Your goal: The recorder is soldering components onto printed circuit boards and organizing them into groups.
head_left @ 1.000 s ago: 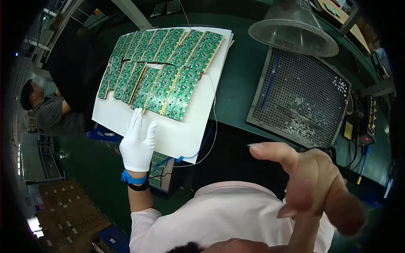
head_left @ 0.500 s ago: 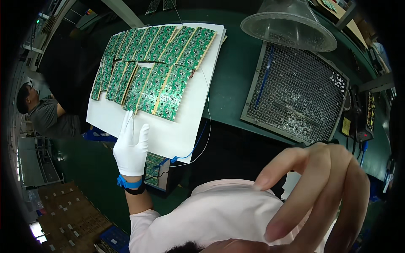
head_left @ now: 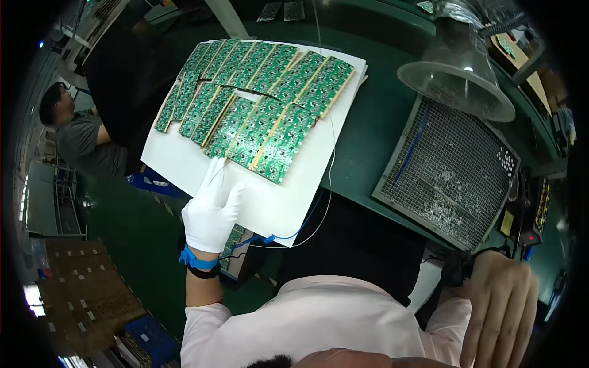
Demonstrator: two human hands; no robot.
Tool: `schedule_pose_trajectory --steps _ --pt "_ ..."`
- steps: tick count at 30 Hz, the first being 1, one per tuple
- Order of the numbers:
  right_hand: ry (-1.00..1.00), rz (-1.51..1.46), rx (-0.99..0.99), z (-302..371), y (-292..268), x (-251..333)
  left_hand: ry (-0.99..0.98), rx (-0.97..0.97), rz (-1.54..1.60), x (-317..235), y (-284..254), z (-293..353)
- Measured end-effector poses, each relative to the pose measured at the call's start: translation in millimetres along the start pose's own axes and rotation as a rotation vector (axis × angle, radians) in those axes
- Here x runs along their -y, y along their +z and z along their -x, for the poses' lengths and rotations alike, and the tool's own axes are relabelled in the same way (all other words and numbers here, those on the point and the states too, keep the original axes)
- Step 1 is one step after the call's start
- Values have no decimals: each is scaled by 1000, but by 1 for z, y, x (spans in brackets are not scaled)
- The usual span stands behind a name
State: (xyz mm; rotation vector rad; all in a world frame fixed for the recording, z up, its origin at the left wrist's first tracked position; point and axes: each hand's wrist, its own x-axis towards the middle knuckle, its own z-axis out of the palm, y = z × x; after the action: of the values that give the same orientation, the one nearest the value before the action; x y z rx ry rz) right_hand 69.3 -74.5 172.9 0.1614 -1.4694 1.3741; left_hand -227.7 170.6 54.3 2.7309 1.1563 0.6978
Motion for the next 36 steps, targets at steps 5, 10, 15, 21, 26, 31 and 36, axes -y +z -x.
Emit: schedule_pose_trajectory --steps 5,10,15,21,26,31,36 --pt "135 261 -259 -3 7 0 62 -22 16 1 4 -3" --pt "66 415 -515 -3 26 -9 61 -43 -21 9 6 1" --pt "51 496 -217 17 -10 3 20 -26 -63 10 8 2" --pt "476 1199 -479 -3 -51 -11 20 -21 0 20 4 5" --pt "871 1649 -657 -47 -106 -55 -64 -21 12 42 10 14" --pt "1159 2281 -261 -64 -226 -66 -5 22 15 51 24 0" --pt "1706 1981 -477 -124 -335 -98 15 39 -17 64 23 2"
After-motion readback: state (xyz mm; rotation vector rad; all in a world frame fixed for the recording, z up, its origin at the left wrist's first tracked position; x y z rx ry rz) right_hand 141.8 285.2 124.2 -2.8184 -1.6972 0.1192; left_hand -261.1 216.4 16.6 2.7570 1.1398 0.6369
